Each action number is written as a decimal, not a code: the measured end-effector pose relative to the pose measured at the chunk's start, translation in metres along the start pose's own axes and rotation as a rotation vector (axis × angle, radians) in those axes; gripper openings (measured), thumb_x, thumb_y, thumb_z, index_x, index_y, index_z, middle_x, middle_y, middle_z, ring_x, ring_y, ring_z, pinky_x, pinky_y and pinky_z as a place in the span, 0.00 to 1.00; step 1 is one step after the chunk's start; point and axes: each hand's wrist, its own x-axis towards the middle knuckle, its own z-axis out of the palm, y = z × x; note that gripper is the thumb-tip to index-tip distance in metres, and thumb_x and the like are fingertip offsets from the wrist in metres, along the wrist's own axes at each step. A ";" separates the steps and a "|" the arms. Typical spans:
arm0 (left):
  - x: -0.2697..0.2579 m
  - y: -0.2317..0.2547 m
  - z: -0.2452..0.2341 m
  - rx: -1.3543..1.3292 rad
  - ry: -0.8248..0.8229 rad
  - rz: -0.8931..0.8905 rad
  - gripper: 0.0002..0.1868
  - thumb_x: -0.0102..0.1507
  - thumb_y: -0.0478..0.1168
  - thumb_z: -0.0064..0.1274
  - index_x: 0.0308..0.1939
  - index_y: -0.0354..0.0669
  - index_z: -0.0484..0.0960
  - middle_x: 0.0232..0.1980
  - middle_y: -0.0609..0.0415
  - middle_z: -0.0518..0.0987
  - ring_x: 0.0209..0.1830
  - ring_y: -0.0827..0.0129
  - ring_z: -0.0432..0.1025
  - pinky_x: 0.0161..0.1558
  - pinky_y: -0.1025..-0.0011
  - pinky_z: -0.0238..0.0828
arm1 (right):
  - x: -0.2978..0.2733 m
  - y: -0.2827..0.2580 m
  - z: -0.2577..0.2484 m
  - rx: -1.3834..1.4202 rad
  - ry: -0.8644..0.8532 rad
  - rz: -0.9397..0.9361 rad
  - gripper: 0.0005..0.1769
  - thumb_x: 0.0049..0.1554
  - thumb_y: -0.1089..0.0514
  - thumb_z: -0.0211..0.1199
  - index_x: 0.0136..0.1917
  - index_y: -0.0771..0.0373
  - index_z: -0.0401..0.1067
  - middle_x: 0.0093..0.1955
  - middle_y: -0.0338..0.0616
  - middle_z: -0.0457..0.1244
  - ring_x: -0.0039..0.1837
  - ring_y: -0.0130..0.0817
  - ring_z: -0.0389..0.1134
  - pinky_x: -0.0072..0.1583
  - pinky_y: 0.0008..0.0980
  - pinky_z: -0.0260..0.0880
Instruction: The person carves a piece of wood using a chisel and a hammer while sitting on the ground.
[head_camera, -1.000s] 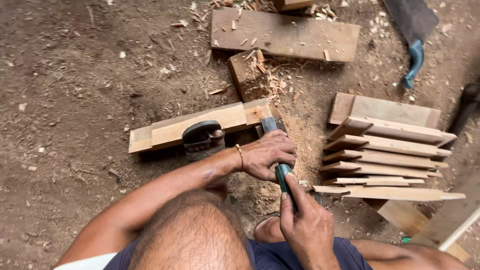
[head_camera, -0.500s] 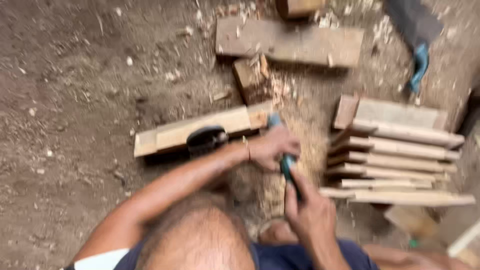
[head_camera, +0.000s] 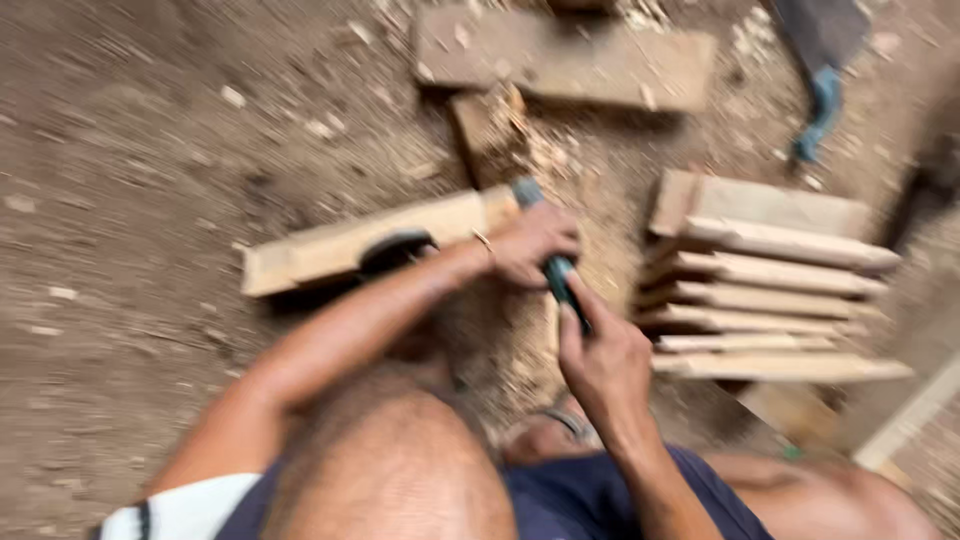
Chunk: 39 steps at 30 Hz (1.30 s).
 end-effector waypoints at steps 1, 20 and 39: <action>0.009 0.004 -0.003 -0.015 -0.033 -0.042 0.15 0.47 0.44 0.61 0.37 0.50 0.80 0.44 0.51 0.74 0.50 0.57 0.67 0.53 0.57 0.59 | -0.012 0.003 -0.021 -0.066 -0.047 0.153 0.22 0.58 0.54 0.64 0.67 0.52 0.75 0.47 0.59 0.71 0.44 0.52 0.73 0.47 0.42 0.72; -0.017 0.096 -0.009 -0.154 0.053 0.113 0.14 0.62 0.46 0.56 0.50 0.52 0.75 0.40 0.59 0.74 0.46 0.62 0.70 0.58 0.56 0.59 | -0.061 0.008 -0.051 0.058 -0.128 0.222 0.23 0.54 0.53 0.68 0.63 0.55 0.77 0.51 0.52 0.73 0.52 0.39 0.78 0.51 0.35 0.75; -0.020 0.096 -0.015 -0.139 0.057 0.002 0.16 0.58 0.44 0.58 0.49 0.50 0.76 0.39 0.59 0.75 0.43 0.62 0.71 0.55 0.58 0.59 | -0.039 0.000 -0.055 0.024 -0.219 0.223 0.21 0.54 0.53 0.68 0.61 0.52 0.78 0.45 0.49 0.74 0.40 0.37 0.77 0.42 0.35 0.75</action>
